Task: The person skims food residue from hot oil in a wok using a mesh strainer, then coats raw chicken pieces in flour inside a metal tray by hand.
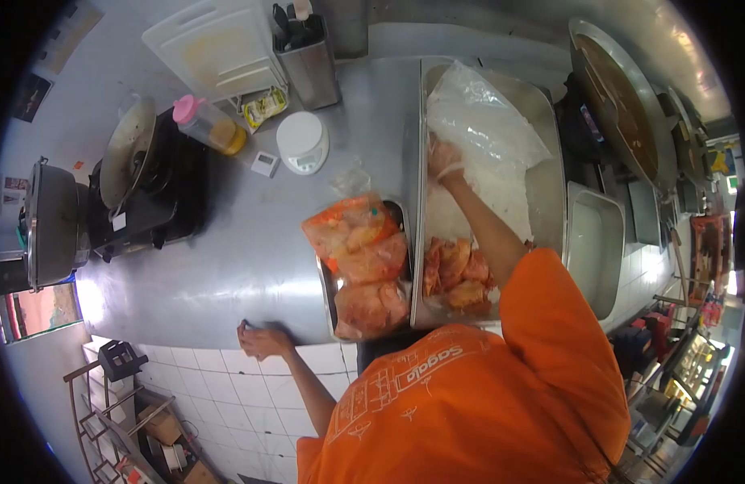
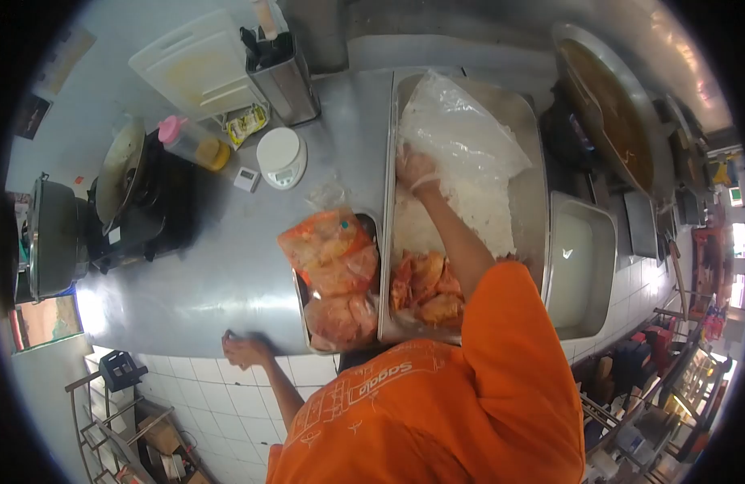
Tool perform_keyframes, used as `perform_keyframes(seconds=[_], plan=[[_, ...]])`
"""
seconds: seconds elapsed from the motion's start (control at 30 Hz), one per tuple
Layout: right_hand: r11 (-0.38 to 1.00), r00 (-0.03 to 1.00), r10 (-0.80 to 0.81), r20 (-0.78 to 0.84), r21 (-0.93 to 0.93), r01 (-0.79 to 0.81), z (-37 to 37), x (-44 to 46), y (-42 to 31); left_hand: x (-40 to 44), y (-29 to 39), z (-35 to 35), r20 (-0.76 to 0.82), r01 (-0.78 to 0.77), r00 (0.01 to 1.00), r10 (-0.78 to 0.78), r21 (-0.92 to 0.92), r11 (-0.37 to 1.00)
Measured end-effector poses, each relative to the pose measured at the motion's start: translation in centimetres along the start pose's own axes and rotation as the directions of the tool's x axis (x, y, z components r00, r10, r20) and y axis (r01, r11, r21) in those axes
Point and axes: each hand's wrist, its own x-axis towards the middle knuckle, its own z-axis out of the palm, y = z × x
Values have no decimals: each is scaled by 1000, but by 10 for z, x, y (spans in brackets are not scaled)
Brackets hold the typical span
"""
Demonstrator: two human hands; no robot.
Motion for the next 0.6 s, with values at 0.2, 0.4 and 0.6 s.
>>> perform_keyframes(seconds=[0.2, 0.4, 0.6], plan=[[981, 985, -166, 49, -97, 171, -15, -11, 14, 1, -4, -5, 23, 2, 1000, -1, -41, 999], [997, 993, -67, -101, -34, 64, -17, -30, 32, 1, -2, -5, 33, 17, 999, -15, -55, 998], [986, 988, -154, 13, -54, 155, -17, -18, 22, 1, 1, -6, 54, 24, 998, -21, -44, 999]])
